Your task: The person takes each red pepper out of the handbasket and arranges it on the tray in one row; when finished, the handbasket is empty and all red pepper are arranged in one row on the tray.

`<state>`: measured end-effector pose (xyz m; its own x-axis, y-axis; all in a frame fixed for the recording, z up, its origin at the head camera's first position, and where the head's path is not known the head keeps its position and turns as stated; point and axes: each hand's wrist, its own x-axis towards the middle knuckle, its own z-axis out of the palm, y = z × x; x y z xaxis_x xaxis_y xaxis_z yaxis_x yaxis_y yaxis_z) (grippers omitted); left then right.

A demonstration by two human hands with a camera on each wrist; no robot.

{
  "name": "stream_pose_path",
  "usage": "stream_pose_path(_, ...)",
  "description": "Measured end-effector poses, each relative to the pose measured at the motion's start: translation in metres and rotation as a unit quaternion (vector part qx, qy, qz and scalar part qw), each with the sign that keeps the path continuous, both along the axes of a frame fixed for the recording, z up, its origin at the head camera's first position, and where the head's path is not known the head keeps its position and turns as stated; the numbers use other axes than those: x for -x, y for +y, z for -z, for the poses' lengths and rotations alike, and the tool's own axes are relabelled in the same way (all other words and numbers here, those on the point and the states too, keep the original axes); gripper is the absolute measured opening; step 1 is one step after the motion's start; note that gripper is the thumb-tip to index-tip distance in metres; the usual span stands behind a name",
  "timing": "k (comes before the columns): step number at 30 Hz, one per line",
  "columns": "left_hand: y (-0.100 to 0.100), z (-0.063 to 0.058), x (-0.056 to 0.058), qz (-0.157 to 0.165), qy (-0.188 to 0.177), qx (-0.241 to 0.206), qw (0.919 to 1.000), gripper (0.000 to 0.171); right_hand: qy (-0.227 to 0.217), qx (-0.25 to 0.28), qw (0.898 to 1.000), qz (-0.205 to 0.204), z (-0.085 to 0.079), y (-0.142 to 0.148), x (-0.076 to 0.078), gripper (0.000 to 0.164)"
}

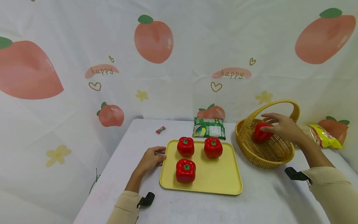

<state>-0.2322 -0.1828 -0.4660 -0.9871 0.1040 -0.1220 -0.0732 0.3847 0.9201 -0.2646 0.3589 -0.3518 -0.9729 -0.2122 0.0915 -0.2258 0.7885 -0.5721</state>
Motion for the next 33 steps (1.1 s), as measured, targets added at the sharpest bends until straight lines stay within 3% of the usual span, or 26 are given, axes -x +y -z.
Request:
stream_pose_path(8, -0.001, 0.001, 0.000, 0.000, -0.006, -0.002, 1.0000, 0.042, -0.035, 0.008, 0.999, 0.007, 0.007, 0.008, 0.016, 0.072)
stream_pose_path(27, 0.001, 0.001, -0.001, -0.006, -0.002, 0.001, 1.0000, 0.041, -0.095, -0.001, 0.995, -0.017, 0.010, 0.011, 0.026, 0.074)
stream_pose_path(33, 0.000, 0.001, -0.001, -0.003, 0.000, 0.002, 1.0000, 0.041, -0.083, 0.004, 0.996, -0.031, 0.011, 0.009, 0.028, 0.069)
